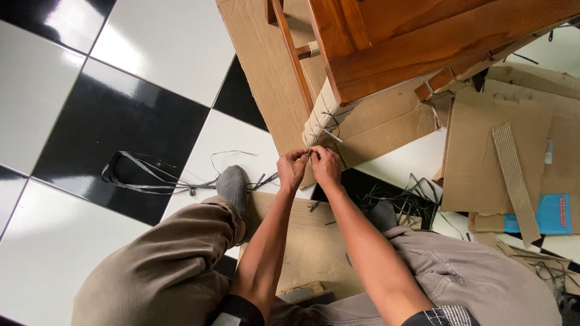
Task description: Wrapping the legs of a wooden chair with cardboard and securing it with wire for protection.
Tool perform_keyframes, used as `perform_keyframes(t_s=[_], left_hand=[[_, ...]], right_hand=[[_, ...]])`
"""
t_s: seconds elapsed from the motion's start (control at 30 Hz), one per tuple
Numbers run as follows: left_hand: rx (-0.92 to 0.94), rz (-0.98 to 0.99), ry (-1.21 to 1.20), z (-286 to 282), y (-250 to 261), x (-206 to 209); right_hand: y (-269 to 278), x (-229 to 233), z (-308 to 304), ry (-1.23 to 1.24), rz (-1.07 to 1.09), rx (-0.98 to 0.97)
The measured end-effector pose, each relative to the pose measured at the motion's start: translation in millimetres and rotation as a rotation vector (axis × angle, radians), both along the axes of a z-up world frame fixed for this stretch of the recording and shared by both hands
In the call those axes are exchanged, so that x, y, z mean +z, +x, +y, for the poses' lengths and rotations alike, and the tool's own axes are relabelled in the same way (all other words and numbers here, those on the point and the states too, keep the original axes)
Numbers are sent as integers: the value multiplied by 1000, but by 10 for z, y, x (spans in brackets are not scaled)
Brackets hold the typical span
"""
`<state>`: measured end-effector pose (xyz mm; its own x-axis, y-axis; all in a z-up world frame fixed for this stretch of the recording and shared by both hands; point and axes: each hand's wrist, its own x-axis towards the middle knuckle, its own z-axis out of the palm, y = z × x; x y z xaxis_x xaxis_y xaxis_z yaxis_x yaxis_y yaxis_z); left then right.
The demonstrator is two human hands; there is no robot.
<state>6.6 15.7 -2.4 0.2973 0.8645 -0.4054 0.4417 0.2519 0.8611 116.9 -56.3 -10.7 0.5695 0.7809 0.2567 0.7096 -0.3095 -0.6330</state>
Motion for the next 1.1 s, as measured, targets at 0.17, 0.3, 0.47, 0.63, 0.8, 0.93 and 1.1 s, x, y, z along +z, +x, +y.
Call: perform_keyframes(t_s=[0.17, 0.3, 0.47, 0.63, 0.8, 0.93, 1.1], left_hand=[[290, -304, -204, -61, 177, -67], [273, -376, -494, -18, 334, -484], [287, -418, -590, 32, 353, -407], [303, -487, -632, 43, 326, -511], [301, -499, -642, 17, 303, -553], [307, -490, -608, -10, 265, -544], [218, -377, -380, -41, 221, -365]], right_hand=[[-30, 69, 10, -38, 26, -37], [-64, 76, -6, -77, 89, -80], [-1, -234, 35, -133, 204, -161], [5, -279, 110, -127, 483, -267], [-39, -48, 118, -188, 414, -249], [-98, -67, 103, -180, 334, -225], [-84, -5, 41, -218, 344, -121]])
